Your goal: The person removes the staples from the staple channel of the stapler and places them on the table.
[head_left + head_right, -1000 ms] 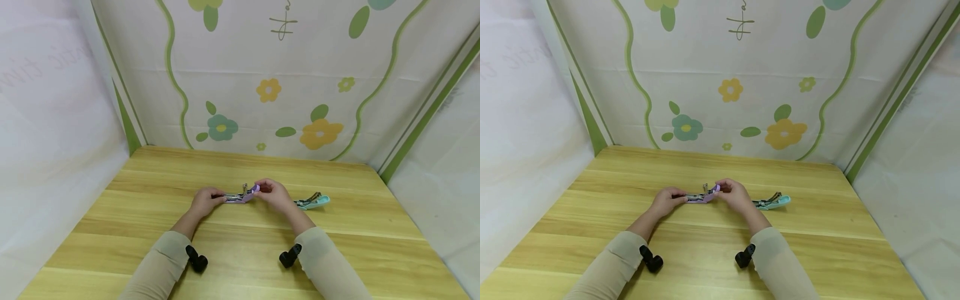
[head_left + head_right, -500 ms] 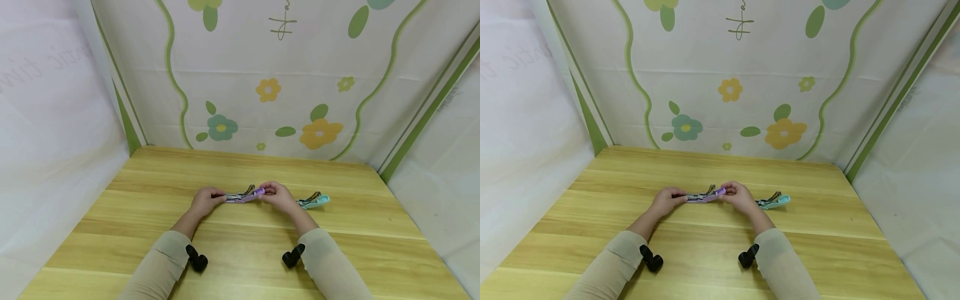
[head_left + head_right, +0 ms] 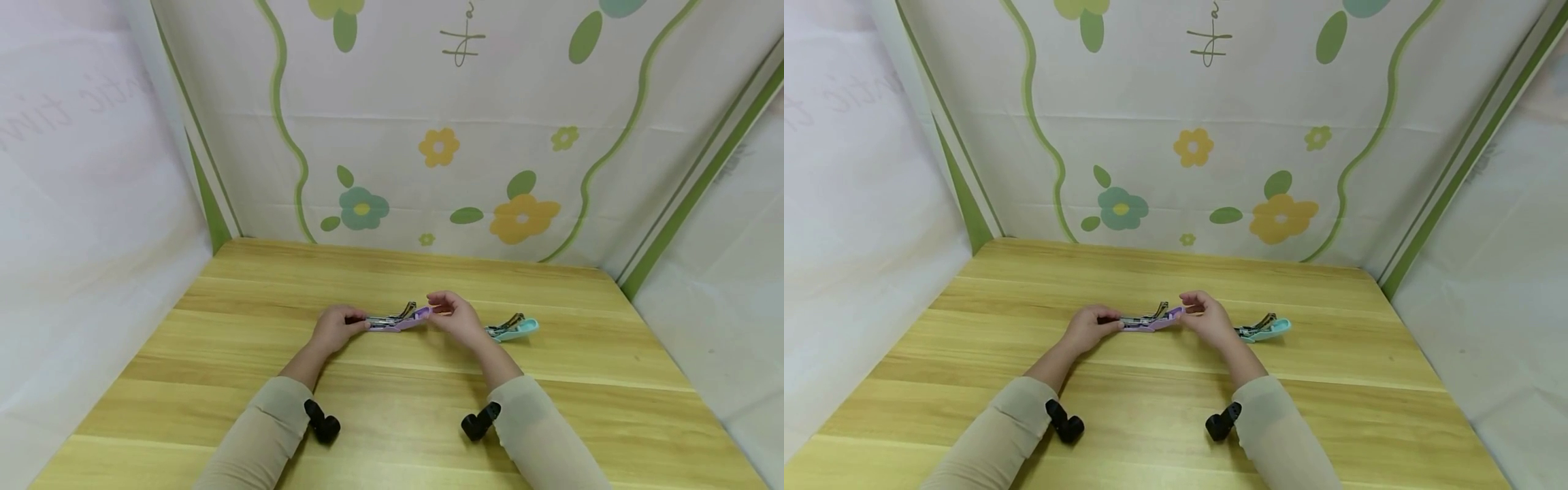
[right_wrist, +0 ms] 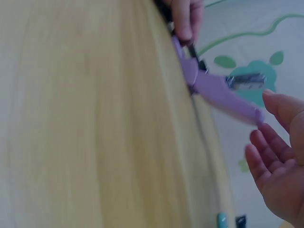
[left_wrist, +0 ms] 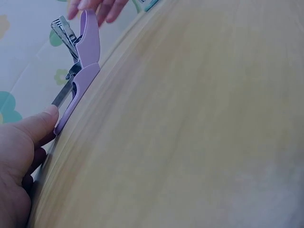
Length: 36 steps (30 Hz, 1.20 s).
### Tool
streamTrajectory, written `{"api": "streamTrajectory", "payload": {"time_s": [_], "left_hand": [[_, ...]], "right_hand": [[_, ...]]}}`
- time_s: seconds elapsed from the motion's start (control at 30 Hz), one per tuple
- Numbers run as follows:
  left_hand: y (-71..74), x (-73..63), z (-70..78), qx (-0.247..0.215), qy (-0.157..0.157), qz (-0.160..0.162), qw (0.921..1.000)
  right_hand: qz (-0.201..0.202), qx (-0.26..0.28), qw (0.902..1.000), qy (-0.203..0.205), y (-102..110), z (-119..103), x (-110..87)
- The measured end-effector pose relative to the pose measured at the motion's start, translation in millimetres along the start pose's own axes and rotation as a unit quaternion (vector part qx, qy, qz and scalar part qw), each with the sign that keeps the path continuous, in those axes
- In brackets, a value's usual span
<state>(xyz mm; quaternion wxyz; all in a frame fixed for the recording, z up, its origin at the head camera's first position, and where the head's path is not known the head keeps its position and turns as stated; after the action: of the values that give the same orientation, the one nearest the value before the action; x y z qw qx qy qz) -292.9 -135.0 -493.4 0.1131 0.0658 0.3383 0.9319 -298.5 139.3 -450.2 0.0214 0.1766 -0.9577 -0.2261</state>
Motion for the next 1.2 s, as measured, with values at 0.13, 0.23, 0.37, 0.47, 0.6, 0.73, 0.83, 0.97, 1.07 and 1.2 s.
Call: {"api": "streamTrajectory", "payload": {"time_s": [0.13,0.23,0.37,0.47,0.6,0.73,0.83,0.97,1.07,1.2], "left_hand": [[-0.1,-0.2,-0.7,-0.005,-0.001,0.003,1.0000],[0.1,-0.5,-0.4,-0.010,-0.002,0.004,0.9999],[0.1,-0.5,-0.3,-0.009,-0.001,0.004,0.9999],[0.0,-0.4,-0.3,-0.009,0.004,0.003,0.9999],[0.2,0.1,-0.5,-0.012,0.011,0.000,0.9999],[0.4,0.5,-0.8,-0.020,0.016,-0.002,0.9997],[0.5,0.8,-0.3,-0.022,0.018,-0.003,0.9996],[0.5,1.0,0.4,-0.022,0.018,-0.002,0.9996],[0.2,1.1,0.1,-0.023,0.015,-0.002,0.9996],[-0.3,1.3,-0.3,-0.023,0.006,-0.001,0.9997]], "right_hand": [[0.022,0.016,0.9993,0.025,-4.4,-17.4,-7.1],[0.012,0.026,0.9987,0.043,-12.7,-27.7,-10.8],[-0.012,0.025,0.9978,0.060,-28.4,-32.7,-12.7],[-0.034,0.030,0.9968,0.066,-41.3,-33.6,-12.1],[-0.060,0.009,0.9966,0.055,-57.6,-34.8,-9.4],[-0.065,-0.027,0.9971,0.030,-71.1,-33.9,-5.4],[-0.062,-0.044,0.9971,0.012,-78.5,-31.2,-1.7],[-0.055,-0.071,0.9959,-0.012,-84.8,-27.9,2.8],[-0.051,-0.091,0.9942,-0.027,-87.8,-27.5,5.8],[-0.044,-0.136,0.9891,-0.034,-90.8,-29.9,8.6]]}}
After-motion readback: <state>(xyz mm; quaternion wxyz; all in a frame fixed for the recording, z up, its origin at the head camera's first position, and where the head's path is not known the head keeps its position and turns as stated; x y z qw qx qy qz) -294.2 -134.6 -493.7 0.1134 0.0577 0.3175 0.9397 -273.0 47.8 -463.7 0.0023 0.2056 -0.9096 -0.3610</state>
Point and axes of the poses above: each hand's wrist, its own x-axis towards the middle knuckle, its own y-axis out of the back of the hand, z = x × y, the point moved 1 cm from there along x, towards the middle knuckle, and after that the axes turned 9 degrees about -z, right-handed, at the moved point
